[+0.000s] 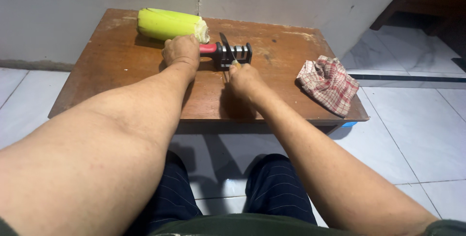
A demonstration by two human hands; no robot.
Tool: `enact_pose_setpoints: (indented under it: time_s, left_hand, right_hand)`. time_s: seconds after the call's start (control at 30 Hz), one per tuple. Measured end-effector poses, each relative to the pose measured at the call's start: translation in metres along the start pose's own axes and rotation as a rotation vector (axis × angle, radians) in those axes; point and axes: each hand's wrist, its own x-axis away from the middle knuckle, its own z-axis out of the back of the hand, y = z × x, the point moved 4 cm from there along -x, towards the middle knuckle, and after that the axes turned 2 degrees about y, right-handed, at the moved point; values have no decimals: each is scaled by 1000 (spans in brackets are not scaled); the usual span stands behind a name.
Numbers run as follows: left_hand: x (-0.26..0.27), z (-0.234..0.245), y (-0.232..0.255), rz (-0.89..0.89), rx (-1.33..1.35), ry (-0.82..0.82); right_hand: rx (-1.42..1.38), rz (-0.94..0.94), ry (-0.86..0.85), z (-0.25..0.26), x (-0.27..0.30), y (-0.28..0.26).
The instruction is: The person cleans a wooden table with a cloth, then places a green vegetable on it and uses a peeler to remove the outer layer. The person handles a pitcher, glasses, and a cloth during the cleaning phase.
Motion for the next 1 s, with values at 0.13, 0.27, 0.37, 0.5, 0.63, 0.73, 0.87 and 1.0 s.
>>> enact_pose_setpoints:
  time_s: [0.13, 0.27, 0.37, 0.5, 0.63, 0.73, 0.87, 1.0]
  left_hand:
    - [1, 1, 0, 21, 24, -12]
    - [-2, -3, 0, 32, 47, -40]
    - [-9, -10, 0, 47, -14, -64]
    - [-20, -15, 3, -70, -102, -26]
    - [-19, -18, 1, 11, -23, -162]
    - [-17, -10, 1, 4, -59, -220]
    - [-14, -4, 4, -43, -98, -282]
    - [-12, -1, 5, -74, -114, -299]
  right_hand:
    - [-56, -87, -28, 5, 21, 6]
    - [-31, -76, -69, 17, 31, 3]
    - [-74, -172, -263, 39, 28, 1]
    - [-203, -90, -334, 87, 24, 1]
    - [-320, -61, -233, 88, 10, -16]
    - [-350, -93, -214, 65, -5, -32]
    - [-280, -157, -235, 40, -20, -34]
    - [-262, -178, -239, 23, -30, -29]
